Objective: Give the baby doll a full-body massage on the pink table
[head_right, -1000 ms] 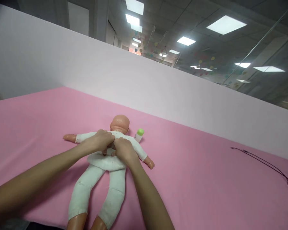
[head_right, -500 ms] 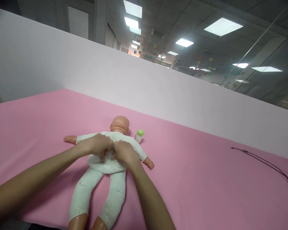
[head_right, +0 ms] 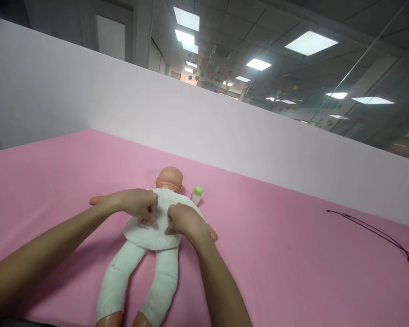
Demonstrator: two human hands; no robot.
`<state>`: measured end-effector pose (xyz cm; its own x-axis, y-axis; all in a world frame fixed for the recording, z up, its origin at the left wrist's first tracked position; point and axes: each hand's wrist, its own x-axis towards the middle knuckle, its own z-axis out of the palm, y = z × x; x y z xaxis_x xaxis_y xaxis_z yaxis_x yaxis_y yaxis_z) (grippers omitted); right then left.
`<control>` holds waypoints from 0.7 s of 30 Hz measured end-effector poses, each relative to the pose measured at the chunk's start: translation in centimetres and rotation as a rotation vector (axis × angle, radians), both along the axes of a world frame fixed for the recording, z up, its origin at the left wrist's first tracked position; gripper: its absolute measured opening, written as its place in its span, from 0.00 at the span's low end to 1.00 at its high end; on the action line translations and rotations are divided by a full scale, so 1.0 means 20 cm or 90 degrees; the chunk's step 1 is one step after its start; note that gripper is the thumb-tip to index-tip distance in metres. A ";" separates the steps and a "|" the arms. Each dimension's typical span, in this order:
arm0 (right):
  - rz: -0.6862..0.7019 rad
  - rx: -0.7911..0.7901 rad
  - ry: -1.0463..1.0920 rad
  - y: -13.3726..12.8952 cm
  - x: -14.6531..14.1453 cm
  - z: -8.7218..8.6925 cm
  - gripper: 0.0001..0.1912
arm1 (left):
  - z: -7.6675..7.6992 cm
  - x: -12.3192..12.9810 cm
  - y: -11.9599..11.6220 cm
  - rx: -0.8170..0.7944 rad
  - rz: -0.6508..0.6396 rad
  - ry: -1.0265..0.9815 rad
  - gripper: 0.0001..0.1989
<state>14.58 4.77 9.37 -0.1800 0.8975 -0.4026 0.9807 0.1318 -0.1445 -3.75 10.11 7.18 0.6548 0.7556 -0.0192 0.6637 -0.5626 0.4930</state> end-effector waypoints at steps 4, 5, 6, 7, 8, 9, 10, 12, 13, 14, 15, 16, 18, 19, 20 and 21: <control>-0.125 0.033 -0.040 0.06 0.09 0.03 0.18 | -0.03 0.02 0.14 0.155 0.158 -0.016 0.26; -0.146 -0.010 -0.030 0.08 0.11 0.02 0.19 | -0.06 0.02 0.17 0.186 0.225 -0.027 0.30; -0.161 -0.061 -0.018 0.10 0.12 0.00 0.20 | -0.11 0.03 0.19 0.175 0.265 -0.033 0.34; -0.169 -0.106 -0.002 0.13 0.14 -0.02 0.21 | -0.15 0.03 0.21 0.124 0.278 -0.037 0.38; -0.171 -0.141 0.019 0.16 0.16 -0.05 0.23 | -0.19 0.03 0.22 0.051 0.273 -0.044 0.41; -0.169 -0.164 0.045 0.18 0.18 -0.07 0.25 | -0.23 0.03 0.23 -0.023 0.259 -0.056 0.45; -0.165 -0.178 0.074 0.20 0.20 -0.10 0.27 | -0.26 0.03 0.24 -0.078 0.243 -0.074 0.47; -0.161 -0.189 0.123 0.23 0.22 -0.14 0.34 | -0.29 0.03 0.25 -0.115 0.228 -0.121 0.51; -0.162 -0.193 0.137 0.24 0.23 -0.15 0.37 | -0.30 0.03 0.25 -0.110 0.227 -0.148 0.52; -0.164 -0.199 0.146 0.23 0.24 -0.15 0.40 | -0.30 0.04 0.24 -0.105 0.227 -0.175 0.52; -0.161 -0.208 0.152 0.22 0.23 -0.14 0.41 | -0.29 0.04 0.24 -0.108 0.224 -0.199 0.53; -0.154 -0.216 0.160 0.21 0.23 -0.12 0.42 | -0.28 0.05 0.23 -0.118 0.215 -0.223 0.53; -0.133 -0.213 0.170 0.17 0.21 -0.08 0.43 | -0.24 0.05 0.21 -0.160 0.177 -0.266 0.52; -0.122 -0.201 0.168 0.15 0.20 -0.06 0.43 | -0.22 0.04 0.20 -0.186 0.158 -0.283 0.52; -0.112 -0.185 0.161 0.13 0.18 -0.04 0.43 | -0.20 0.04 0.19 -0.199 0.149 -0.290 0.52; -0.100 -0.165 0.153 0.11 0.16 -0.01 0.42 | -0.18 0.03 0.18 -0.206 0.149 -0.290 0.52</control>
<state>17.86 6.95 9.07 -0.1648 0.7959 -0.5825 0.9199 -0.0890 -0.3819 -3.09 13.75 3.57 0.4677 0.8834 -0.0291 0.4338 -0.2007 0.8783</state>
